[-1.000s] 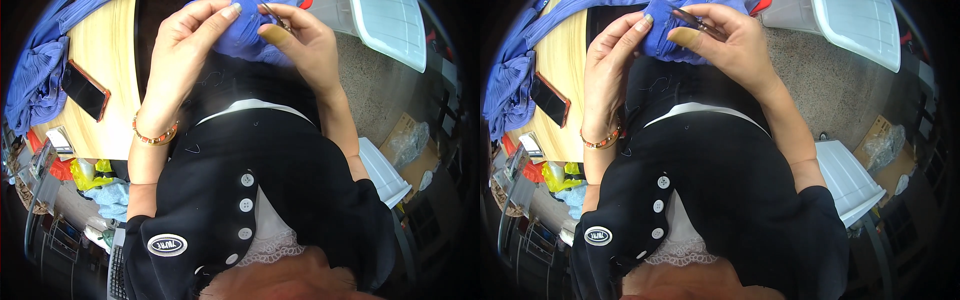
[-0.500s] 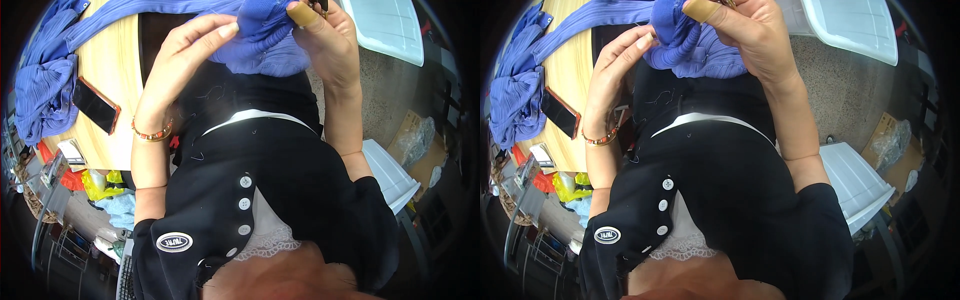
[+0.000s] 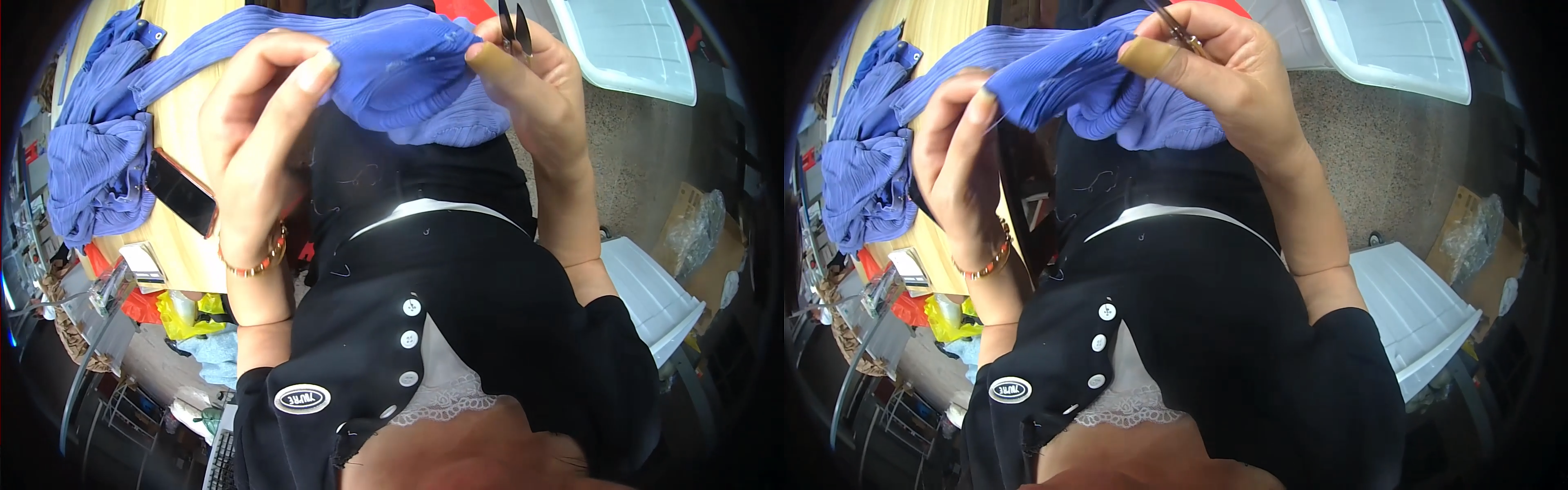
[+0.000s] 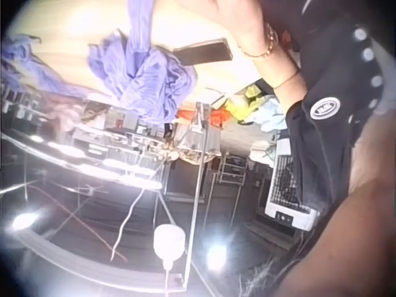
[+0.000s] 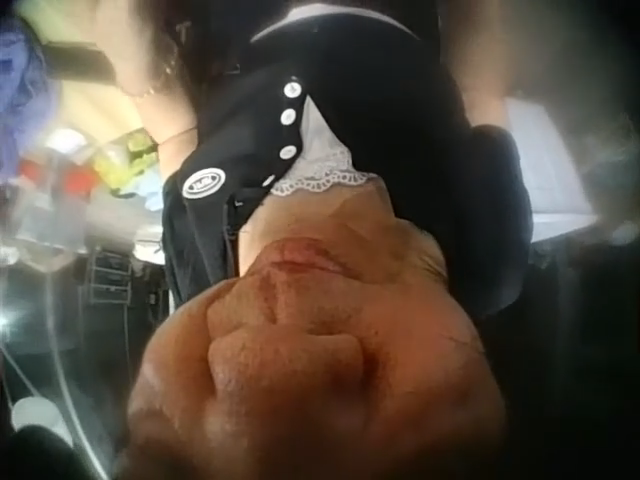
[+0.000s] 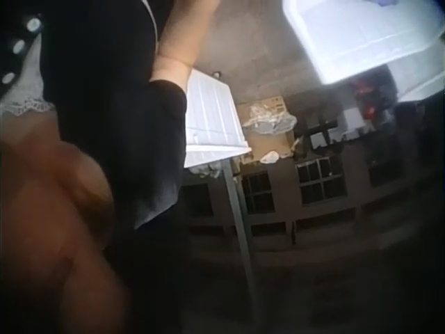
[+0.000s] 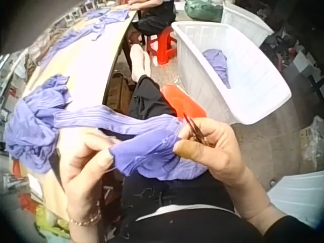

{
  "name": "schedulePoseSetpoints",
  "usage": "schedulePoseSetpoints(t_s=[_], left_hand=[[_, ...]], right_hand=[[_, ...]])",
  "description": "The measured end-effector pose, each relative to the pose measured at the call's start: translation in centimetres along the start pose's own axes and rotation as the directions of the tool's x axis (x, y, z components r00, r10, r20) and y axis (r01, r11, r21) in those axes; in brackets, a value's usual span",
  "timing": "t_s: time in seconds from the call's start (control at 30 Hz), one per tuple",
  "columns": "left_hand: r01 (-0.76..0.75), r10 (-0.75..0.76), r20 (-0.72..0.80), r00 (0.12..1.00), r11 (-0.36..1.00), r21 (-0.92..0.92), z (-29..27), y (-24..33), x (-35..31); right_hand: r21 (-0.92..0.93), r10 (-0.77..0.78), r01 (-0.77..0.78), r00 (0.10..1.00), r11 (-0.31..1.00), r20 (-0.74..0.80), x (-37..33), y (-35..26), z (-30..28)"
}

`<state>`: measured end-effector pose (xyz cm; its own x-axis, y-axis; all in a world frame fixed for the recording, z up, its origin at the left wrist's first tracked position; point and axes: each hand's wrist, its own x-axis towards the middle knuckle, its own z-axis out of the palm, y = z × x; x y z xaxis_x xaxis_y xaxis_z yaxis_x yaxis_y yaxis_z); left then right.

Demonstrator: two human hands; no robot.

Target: Trimming threads and excess material from purple fabric pieces using small snips.

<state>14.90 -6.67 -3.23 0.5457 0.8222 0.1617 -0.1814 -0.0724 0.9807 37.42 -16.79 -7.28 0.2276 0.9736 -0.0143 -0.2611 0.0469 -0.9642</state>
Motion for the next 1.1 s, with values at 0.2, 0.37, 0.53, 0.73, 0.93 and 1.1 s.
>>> schedulePoseSetpoints(t_s=[0.2, 0.37, 0.53, 0.73, 0.93, 1.1], left_hand=[[0.26, -0.262, 0.073, 0.962, 0.965, 0.03, -0.5, 2.3, -0.6], [0.504, -0.49, 0.13, 0.862, 0.855, -0.122, -0.6, -0.6, -1.2], [0.507, -0.485, 0.149, 0.862, 0.833, -0.223, 0.1, -1.7, -1.5], [0.48, -0.493, 0.066, 0.867, 0.794, -0.374, -0.3, -3.0, -1.9], [0.466, -0.509, -0.055, 0.859, 0.823, -0.324, 0.3, -3.3, -2.1], [0.491, -0.522, -0.011, 0.853, 0.81, -0.321, -0.4, -3.6, -2.3]], right_hand=[[-0.167, -0.231, 0.239, 0.971, 0.957, 0.068, 0.0, -0.9, 0.8], [-0.209, -0.093, 0.089, 0.996, 0.974, -0.011, 0.1, -2.5, 3.0], [-0.263, -0.245, 0.243, 0.969, 0.934, 0.024, -0.1, 1.6, 1.3], [-0.599, -0.377, 0.403, 0.909, 0.692, 0.177, -1.8, 1.6, 1.8], [-0.633, -0.433, 0.489, 0.864, 0.6, 0.257, -1.8, 2.2, 2.5], [-0.628, -0.386, 0.463, 0.883, 0.625, 0.266, -2.1, 1.9, 2.6]])
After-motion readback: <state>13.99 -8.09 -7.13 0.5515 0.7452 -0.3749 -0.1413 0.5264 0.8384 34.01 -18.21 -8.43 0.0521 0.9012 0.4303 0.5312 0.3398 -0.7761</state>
